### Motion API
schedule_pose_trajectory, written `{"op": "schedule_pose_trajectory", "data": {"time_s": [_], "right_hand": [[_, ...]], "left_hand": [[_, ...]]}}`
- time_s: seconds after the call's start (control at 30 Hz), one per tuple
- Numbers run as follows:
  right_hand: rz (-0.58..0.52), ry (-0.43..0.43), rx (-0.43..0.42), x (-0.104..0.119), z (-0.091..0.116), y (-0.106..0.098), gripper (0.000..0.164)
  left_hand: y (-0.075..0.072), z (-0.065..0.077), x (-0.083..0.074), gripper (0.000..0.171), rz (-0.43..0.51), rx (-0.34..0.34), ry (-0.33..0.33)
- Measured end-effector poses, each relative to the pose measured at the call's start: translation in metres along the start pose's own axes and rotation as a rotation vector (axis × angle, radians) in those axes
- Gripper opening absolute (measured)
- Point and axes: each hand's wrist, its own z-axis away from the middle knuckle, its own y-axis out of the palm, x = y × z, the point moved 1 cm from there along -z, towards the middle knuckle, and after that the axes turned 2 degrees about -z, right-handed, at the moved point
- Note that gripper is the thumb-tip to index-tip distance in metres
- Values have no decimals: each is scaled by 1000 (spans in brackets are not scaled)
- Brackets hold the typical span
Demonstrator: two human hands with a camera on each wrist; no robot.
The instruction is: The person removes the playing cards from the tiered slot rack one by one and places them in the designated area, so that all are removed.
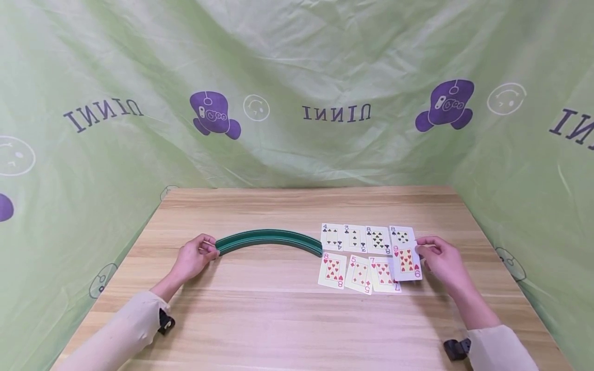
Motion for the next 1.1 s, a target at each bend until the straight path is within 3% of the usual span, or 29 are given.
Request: {"op": "schedule_pose_trajectory", "data": {"time_s": [0.3,0.63,1.1], "right_hand": [[150,21,39,-14,0,-9,55],[233,16,65,-20,-2,-13,49],[201,30,109,-27,0,-16,45]], "left_hand": [[-1,1,-1,26,-1,-2,2],[1,1,0,26,2,-2,-17],[-2,1,0,24,4,-2,-15]]}}
